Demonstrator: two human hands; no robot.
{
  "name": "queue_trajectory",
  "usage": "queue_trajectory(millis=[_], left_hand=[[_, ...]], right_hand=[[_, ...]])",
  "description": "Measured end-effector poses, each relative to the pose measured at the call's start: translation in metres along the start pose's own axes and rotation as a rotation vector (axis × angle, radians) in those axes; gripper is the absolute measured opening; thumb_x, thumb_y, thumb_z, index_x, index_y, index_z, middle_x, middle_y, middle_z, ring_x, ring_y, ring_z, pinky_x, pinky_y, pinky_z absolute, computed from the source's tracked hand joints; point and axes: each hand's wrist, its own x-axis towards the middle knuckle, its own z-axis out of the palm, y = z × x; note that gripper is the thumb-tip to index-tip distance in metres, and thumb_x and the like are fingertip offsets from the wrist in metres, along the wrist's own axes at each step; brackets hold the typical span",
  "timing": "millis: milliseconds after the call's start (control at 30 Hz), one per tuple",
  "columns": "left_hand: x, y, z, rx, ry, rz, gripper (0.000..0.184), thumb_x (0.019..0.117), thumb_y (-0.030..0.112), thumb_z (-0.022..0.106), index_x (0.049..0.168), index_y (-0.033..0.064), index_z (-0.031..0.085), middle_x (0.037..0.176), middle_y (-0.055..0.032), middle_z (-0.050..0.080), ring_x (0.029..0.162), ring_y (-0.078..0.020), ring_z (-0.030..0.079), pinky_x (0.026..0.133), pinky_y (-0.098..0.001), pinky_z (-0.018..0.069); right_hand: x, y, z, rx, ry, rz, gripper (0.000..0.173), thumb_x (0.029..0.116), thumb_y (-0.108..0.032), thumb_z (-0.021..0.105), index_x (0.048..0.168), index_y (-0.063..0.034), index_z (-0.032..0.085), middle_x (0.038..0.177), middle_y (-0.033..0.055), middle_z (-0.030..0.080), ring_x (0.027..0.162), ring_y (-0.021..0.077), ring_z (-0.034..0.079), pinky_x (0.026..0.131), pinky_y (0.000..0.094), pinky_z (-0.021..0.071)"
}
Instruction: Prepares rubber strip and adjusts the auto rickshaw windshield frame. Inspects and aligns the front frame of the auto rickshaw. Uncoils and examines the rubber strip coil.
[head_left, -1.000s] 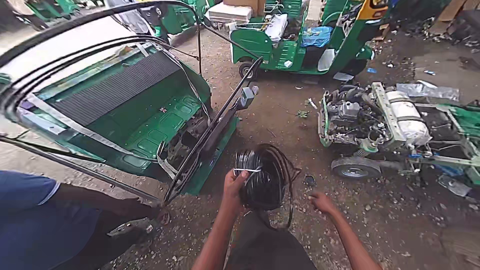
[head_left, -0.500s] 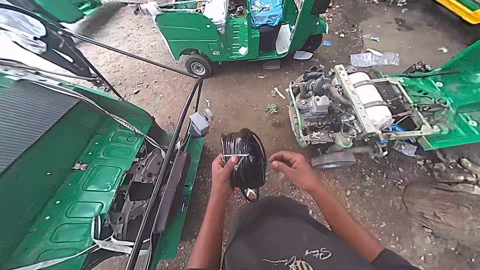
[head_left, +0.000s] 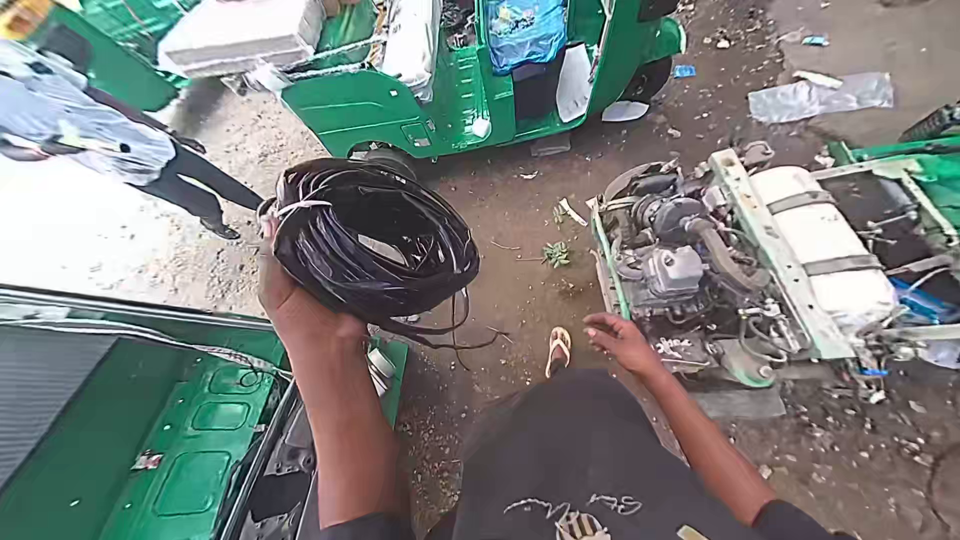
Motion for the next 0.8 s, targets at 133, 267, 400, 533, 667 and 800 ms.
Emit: queue_trajectory(millis=[133, 267, 400, 533, 667, 800], left_hand=[[0.058, -0.006, 0.002, -0.185, -0.078, -0.276, 0.06, 0.0987, 0.062, 0.042, 0.109, 0.0087, 0.066, 0.085, -0.0106, 0.066, 0.073, -0.0237, 0.066, 0.068, -0.043, 0.0592], [0.092, -0.028, -0.003, -0.123, -0.268, -0.385, 0.044, 0.0819, 0.051, 0.078, 0.106, 0.014, 0.074, 0.085, -0.0046, 0.072, 0.074, -0.016, 0.069, 0.07, -0.035, 0.0594], [0.146, -0.084, -0.012, 0.055, -0.559, -0.372, 0.026, 0.0939, 0.04, 0.073, 0.112, 0.0219, 0.075, 0.101, 0.0084, 0.076, 0.09, 0.0012, 0.07, 0.081, -0.0201, 0.0585], [0.222, -0.136, -0.032, 0.076, -0.662, -0.465, 0.029, 0.0929, 0.033, 0.076, 0.113, 0.0121, 0.071, 0.099, 0.0026, 0.075, 0.088, -0.0034, 0.07, 0.08, -0.0244, 0.0586], [0.312, -0.165, -0.07, 0.145, -0.631, -0.487, 0.032, 0.0919, 0.032, 0.077, 0.113, 0.0087, 0.07, 0.097, 0.0002, 0.075, 0.086, -0.0055, 0.07, 0.079, -0.0264, 0.0594], [0.401, -0.182, -0.107, 0.285, -0.56, -0.583, 0.034, 0.0901, 0.028, 0.079, 0.113, 0.0057, 0.069, 0.094, -0.0031, 0.075, 0.082, -0.0093, 0.071, 0.077, -0.0295, 0.0604]], right_hand=[[0.137, -0.063, -0.015, -0.161, -0.127, -0.03, 0.081, 0.0823, -0.018, 0.082, 0.153, -0.013, 0.043, 0.146, 0.0108, 0.055, 0.106, 0.0206, 0.07, 0.085, 0.0386, 0.0621], [0.251, -0.143, 0.014, -0.154, -0.091, -0.185, 0.123, 0.0664, -0.016, 0.094, 0.164, -0.0209, 0.019, 0.159, 0.0132, 0.038, 0.107, 0.0272, 0.069, 0.072, 0.0441, 0.065], [0.362, -0.162, 0.048, -0.249, -0.216, -0.37, 0.103, 0.0743, -0.031, 0.084, 0.162, -0.0193, 0.031, 0.158, 0.0154, 0.041, 0.12, 0.0258, 0.063, 0.085, 0.045, 0.0602], [0.444, -0.174, 0.061, -0.389, -0.323, -0.468, 0.024, 0.0941, -0.014, 0.058, 0.109, -0.0128, 0.078, 0.105, 0.0012, 0.077, 0.098, 0.0112, 0.072, 0.09, 0.0408, 0.0585], [0.535, -0.18, 0.029, -0.535, -0.3, -0.261, 0.024, 0.0983, -0.032, 0.064, 0.1, -0.0119, 0.077, 0.086, 0.002, 0.075, 0.079, 0.0144, 0.071, 0.078, 0.0436, 0.0601], [0.613, -0.2, -0.023, -0.667, -0.207, -0.266, 0.022, 0.0913, -0.033, 0.072, 0.098, -0.0129, 0.078, 0.082, 0.003, 0.074, 0.075, 0.0175, 0.07, 0.074, 0.0502, 0.0581]])
